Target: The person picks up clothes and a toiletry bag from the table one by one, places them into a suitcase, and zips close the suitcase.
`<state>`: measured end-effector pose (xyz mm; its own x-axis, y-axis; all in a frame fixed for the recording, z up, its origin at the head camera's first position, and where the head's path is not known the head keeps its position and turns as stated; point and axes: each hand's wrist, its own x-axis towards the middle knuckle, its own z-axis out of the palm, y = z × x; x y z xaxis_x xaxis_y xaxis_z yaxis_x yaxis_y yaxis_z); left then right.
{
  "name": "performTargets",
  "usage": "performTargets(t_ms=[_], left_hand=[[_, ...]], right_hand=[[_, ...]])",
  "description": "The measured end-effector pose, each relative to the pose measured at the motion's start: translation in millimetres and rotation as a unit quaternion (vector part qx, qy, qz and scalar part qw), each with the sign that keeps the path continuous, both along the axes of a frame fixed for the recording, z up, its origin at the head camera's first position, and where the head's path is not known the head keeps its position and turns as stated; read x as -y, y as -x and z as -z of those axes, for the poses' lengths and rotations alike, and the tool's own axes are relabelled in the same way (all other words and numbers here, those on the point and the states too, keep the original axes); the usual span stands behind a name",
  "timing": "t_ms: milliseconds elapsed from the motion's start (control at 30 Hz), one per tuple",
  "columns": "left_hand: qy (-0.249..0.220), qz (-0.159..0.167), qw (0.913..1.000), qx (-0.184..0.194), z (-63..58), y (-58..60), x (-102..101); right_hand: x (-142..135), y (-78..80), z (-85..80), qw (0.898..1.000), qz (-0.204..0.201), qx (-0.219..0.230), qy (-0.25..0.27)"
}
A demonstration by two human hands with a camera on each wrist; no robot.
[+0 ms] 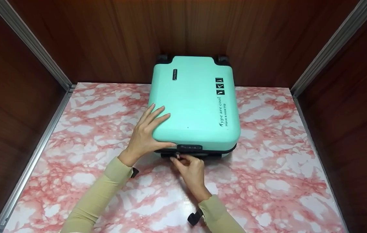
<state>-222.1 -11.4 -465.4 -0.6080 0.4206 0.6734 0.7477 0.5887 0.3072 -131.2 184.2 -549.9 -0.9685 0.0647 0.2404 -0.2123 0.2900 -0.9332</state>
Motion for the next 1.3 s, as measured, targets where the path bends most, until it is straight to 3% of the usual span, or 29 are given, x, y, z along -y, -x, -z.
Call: performTargets(t_ms=[167,267,400,667,900,1133,1200,1300], left_hand=[[-0.002,-0.003,1.0000,0.006,-0.5,-0.8,-0.8],[0.001,-0.002,1.0000,0.009,-0.4,-1.2,-1.4],[-0.001,0.004,0.9999,0.010,1.1,-0.9,-1.3],[0.000,0.009,0.9998,0.015,0.9,-0.9,-0.3],[0.003,0.003,1.0000,0.005,2.1,-1.5,0.4],[0.009,0.000,1.0000,0.003,0.3,-2.0,1.4],[0.012,0.002,0.9999,0.004,-0.8,-1.1,1.0],[0.010,0.000,0.9999,0.005,-1.7,-0.3,1.9]], right_hand=[[-1.4,0.4,-2.7,0.996,-0.029,0.040,0.068],[-0.8,-1.1,-7.2,0.996,-0.032,0.065,0.056],[0.8,-2.5,-11.9,0.997,-0.018,0.071,-0.003],[-1.5,-1.7,-14.9,0.989,0.011,-0.012,-0.148],[-5.0,-1.6,-12.3,0.980,-0.011,-0.071,-0.186],[-20.8,2.4,-3.0,0.949,-0.005,-0.200,-0.245],[-29.9,2.7,-2.2,0.945,0.003,-0.212,-0.247],[-49.3,1.9,-1.7,0.948,0.014,-0.207,-0.239]])
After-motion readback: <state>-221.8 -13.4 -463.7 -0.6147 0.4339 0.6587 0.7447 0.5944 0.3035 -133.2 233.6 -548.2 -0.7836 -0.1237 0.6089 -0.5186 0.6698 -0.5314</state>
